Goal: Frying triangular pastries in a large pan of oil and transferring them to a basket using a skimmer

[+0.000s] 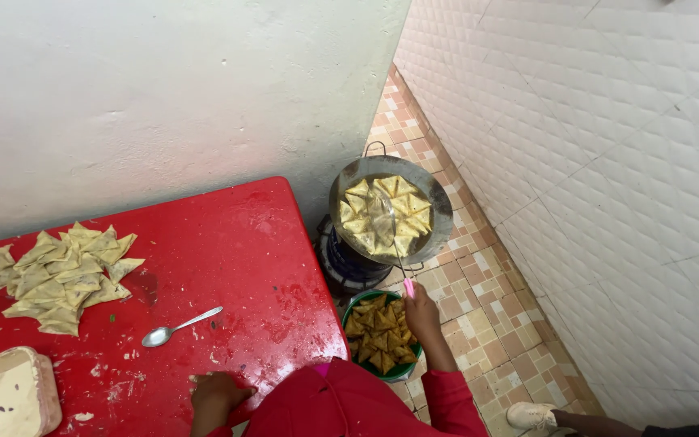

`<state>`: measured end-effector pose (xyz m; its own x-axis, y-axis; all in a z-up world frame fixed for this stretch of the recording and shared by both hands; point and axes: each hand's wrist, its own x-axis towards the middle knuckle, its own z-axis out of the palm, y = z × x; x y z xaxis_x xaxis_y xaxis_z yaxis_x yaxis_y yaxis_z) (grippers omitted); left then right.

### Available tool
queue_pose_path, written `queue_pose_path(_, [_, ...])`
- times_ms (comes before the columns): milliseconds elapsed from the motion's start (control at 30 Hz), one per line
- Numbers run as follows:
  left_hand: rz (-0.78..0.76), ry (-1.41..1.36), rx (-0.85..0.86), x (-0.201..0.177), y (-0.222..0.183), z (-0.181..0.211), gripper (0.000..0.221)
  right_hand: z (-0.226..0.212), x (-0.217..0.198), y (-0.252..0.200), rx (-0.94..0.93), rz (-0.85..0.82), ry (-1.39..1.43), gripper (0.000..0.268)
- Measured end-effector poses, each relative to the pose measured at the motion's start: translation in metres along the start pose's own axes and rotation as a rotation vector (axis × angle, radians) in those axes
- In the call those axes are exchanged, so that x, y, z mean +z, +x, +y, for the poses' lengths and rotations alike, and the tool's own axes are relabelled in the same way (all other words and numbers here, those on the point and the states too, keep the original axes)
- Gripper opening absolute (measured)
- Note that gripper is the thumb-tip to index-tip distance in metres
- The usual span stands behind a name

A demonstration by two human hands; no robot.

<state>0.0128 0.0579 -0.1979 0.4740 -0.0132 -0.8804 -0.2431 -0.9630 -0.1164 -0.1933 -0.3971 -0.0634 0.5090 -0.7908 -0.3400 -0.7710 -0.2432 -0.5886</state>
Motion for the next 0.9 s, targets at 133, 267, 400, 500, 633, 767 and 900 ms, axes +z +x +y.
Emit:
queue_pose_path(133, [0.014, -0.043, -0.026, 0.005, 0.007, -0.002, 0.134, -0.003, -0.005, -0.007, 0.017, -0.007, 0.041, 0.060])
queue_pose_path(267, [0.037, -0.068, -0.062, 0.007, 0.015, -0.004, 0.143, -0.015, -0.026, -0.016, 0.103, 0.015, 0.099, 0.051])
queue_pose_path(400, [0.001, -0.034, -0.029, 0.005, 0.019, -0.004, 0.138, 0.000, -0.052, -0.015, 0.057, 0.074, -0.028, 0.051])
queue_pose_path(500, [-0.024, 0.002, 0.025, -0.003, 0.007, -0.005, 0.101, 0.001, -0.068, -0.021, 0.138, 0.018, 0.051, 0.052])
queue_pose_path(633, [-0.030, -0.023, 0.009, -0.010, 0.000, -0.003, 0.101, 0.011, -0.060, -0.017, 0.105, 0.012, 0.030, 0.049])
queue_pose_path(767, [-0.031, 0.011, 0.034, -0.009, 0.002, -0.004, 0.098, 0.008, -0.065, -0.021, 0.125, 0.032, 0.061, 0.049])
queue_pose_path(900, [-0.012, -0.028, 0.042, -0.012, -0.006, -0.005, 0.094, 0.006, -0.078, -0.022, 0.132, 0.043, 0.064, 0.056])
